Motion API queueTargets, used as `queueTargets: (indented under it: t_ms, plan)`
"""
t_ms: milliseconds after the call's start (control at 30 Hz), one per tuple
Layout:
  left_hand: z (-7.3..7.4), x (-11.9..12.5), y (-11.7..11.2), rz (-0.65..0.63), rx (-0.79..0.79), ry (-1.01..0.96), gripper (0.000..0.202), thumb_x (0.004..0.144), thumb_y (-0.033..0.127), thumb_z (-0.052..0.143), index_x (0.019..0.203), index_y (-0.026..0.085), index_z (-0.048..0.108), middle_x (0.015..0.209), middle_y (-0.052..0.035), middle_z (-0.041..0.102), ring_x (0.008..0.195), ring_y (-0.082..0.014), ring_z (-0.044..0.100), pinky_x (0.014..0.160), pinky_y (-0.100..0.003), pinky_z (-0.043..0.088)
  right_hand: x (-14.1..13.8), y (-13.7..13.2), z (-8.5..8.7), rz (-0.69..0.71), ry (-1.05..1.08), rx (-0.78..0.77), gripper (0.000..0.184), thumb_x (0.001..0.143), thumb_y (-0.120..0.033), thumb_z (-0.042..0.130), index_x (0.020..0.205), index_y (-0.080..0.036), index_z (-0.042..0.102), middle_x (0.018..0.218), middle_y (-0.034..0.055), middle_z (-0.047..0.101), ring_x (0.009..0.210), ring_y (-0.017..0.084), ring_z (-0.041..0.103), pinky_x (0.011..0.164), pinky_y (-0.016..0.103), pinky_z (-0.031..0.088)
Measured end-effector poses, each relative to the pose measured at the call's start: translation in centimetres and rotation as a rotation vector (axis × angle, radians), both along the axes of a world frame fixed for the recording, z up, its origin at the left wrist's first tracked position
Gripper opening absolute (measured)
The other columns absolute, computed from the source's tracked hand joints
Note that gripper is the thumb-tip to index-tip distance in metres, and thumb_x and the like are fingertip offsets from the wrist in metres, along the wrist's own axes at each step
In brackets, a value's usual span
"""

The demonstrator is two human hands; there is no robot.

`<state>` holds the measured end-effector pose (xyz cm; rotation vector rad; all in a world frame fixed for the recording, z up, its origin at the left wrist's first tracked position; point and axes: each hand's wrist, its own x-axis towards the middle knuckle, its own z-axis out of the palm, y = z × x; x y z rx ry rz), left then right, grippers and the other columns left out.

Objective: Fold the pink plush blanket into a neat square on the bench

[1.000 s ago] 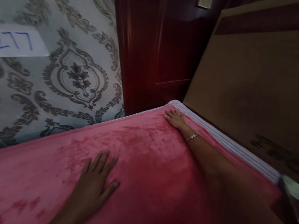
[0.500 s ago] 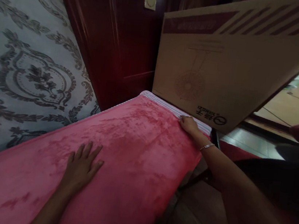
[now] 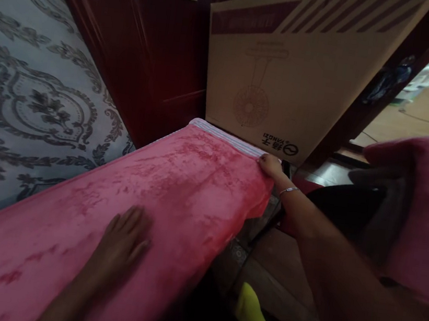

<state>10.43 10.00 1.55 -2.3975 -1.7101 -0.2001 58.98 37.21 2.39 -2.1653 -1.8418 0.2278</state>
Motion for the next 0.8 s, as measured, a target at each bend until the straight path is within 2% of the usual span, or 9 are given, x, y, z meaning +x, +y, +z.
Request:
queueTargets:
  t_ms: [133, 267, 433, 600, 700, 800]
  plan:
    - [-1.2, 1.7, -4.6, 0.016, 0.005, -0.063, 0.057, 0.099, 0.046, 0.039, 0.147, 0.023, 0.057, 0.158, -0.0114, 0.048, 0.149, -0.0331, 0.04, 0.121, -0.056, 0.033, 1.3, -1.0, -0.2, -0.101, 0.03, -0.014, 0.045, 0.106, -0.034, 0.04, 0.118, -0.008, 0.074, 0.121, 0.0226, 0.071, 0.114, 0.03, 0.067, 0.091, 0.032, 0.05]
    - [-2.4, 2.6, -6.9, 0.066, -0.015, -0.102, 0.058, 0.098, 0.045, 0.039, 0.151, 0.024, 0.052, 0.158, -0.0108, 0.048, 0.148, -0.0333, 0.041, 0.121, -0.058, 0.032, 2.0, -2.4, -1.2, -0.171, 0.052, 0.006, 0.049, 0.107, -0.038, 0.034, 0.125, -0.01, 0.07, 0.123, 0.0205, 0.07, 0.113, 0.03, 0.067, 0.088, 0.033, 0.051]
    - [-2.9, 3.5, -7.9, 0.074, -0.048, -0.064, 0.057, 0.1, 0.043, 0.039, 0.153, 0.025, 0.049, 0.163, -0.0117, 0.041, 0.151, -0.035, 0.037, 0.121, -0.061, 0.031, 2.3, -2.8, -2.3, -0.17, 0.119, 0.126, 0.038, 0.102, -0.033, 0.043, 0.119, -0.012, 0.07, 0.119, 0.0186, 0.071, 0.109, 0.028, 0.066, 0.087, 0.032, 0.049]
    - [-2.8, 3.9, -8.0, 0.061, -0.053, -0.024, 0.058, 0.101, 0.044, 0.038, 0.155, 0.022, 0.047, 0.164, -0.0146, 0.036, 0.152, -0.0366, 0.034, 0.119, -0.062, 0.032, 2.8, -2.7, -2.8, -0.168, 0.151, 0.14, 0.04, 0.1, -0.033, 0.042, 0.12, -0.011, 0.069, 0.119, 0.0189, 0.069, 0.106, 0.029, 0.062, 0.089, 0.036, 0.049]
    - [-2.5, 4.2, -8.1, 0.081, -0.076, -0.037, 0.059, 0.102, 0.045, 0.039, 0.157, 0.023, 0.043, 0.165, -0.0137, 0.035, 0.153, -0.0367, 0.032, 0.12, -0.063, 0.03, 2.2, -3.0, -2.5, -0.163, 0.092, 0.188, 0.042, 0.098, -0.029, 0.04, 0.124, -0.01, 0.067, 0.128, 0.0209, 0.064, 0.118, 0.033, 0.055, 0.098, 0.043, 0.046]
    - [-2.1, 4.7, -8.3, 0.097, -0.113, -0.064, 0.062, 0.101, 0.049, 0.043, 0.158, 0.027, 0.04, 0.168, -0.0117, 0.031, 0.154, -0.0363, 0.028, 0.123, -0.063, 0.026, -0.2, -4.1, -1.9, 0.009, 0.012, 0.306, 0.049, 0.099, -0.033, 0.038, 0.137, -0.013, 0.061, 0.144, 0.0204, 0.053, 0.134, 0.037, 0.042, 0.108, 0.052, 0.038]
